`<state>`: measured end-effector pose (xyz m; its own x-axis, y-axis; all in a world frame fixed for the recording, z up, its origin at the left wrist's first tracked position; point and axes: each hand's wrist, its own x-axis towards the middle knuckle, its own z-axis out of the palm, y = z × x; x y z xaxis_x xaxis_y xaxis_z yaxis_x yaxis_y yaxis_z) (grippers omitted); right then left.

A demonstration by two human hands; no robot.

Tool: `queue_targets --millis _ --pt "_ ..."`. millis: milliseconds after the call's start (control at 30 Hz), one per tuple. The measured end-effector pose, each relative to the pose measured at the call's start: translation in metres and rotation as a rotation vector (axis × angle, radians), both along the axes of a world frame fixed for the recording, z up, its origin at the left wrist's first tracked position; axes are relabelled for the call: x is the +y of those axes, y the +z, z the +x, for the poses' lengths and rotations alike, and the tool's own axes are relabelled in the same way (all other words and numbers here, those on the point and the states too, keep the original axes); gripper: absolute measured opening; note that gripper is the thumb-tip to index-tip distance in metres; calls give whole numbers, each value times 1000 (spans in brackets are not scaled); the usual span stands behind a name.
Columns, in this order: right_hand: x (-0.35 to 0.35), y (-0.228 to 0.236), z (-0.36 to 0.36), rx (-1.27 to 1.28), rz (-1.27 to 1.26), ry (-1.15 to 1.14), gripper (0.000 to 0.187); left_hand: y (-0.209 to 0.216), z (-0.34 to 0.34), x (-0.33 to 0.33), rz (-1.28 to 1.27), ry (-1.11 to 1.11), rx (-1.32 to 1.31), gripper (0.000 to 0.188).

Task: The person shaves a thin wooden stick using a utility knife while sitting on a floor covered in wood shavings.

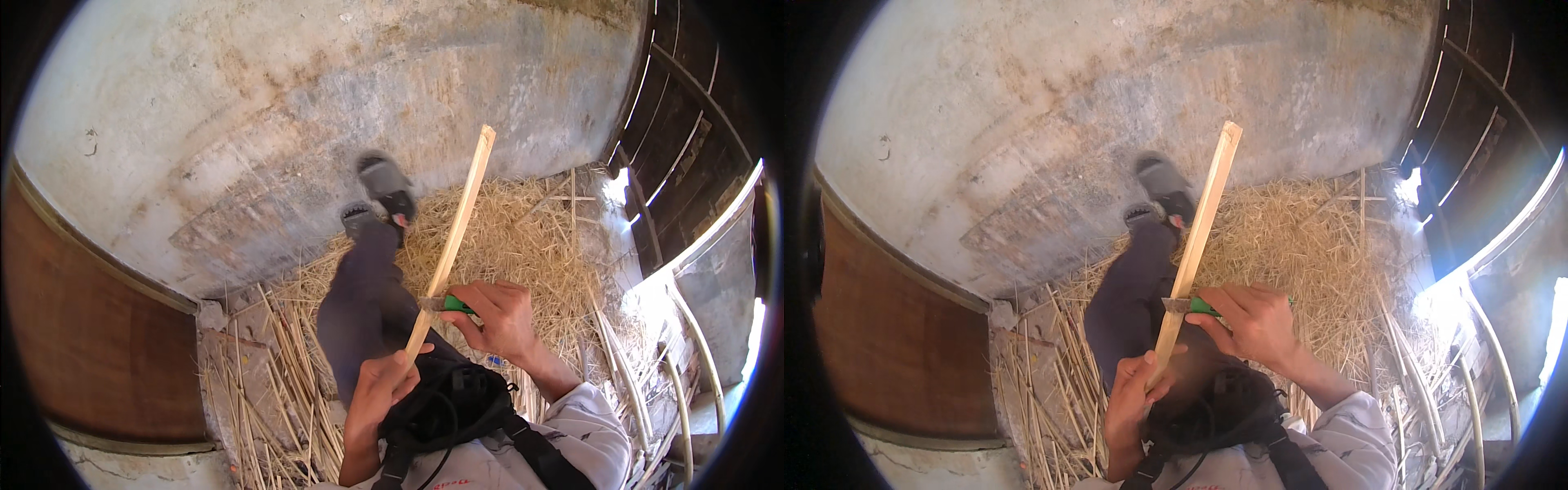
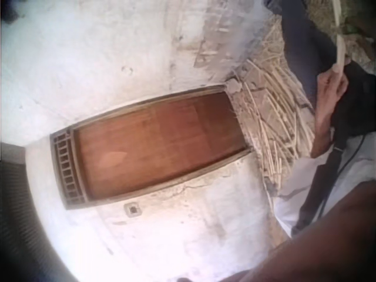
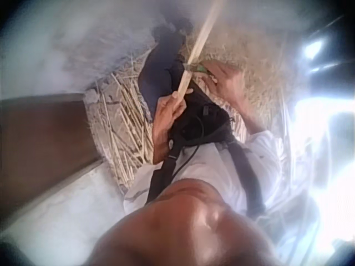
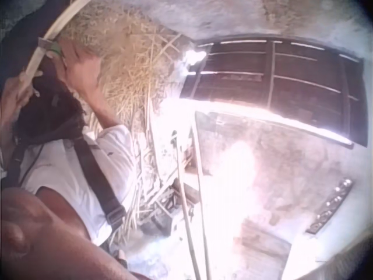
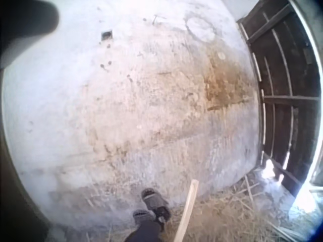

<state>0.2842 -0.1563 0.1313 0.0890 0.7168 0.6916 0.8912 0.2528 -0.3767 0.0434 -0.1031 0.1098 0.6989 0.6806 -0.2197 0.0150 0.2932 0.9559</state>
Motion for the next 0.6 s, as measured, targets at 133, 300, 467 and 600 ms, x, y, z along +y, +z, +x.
queue_targets --millis 133,300,467,600 --pt "4 -3 -1 -20 18 -13 29 0 -2 0 2 14 -6 55" --pt "8 -4 6 -51 -16 -27 28 -2 -1 7 -4 -10 -3 54" --pt "19 -13 32 69 50 -187 25 -13 1 8 47 -82 38 57" --pt "34 -10 69 228 46 -400 25 -21 -15 10 32 -98 113 48"
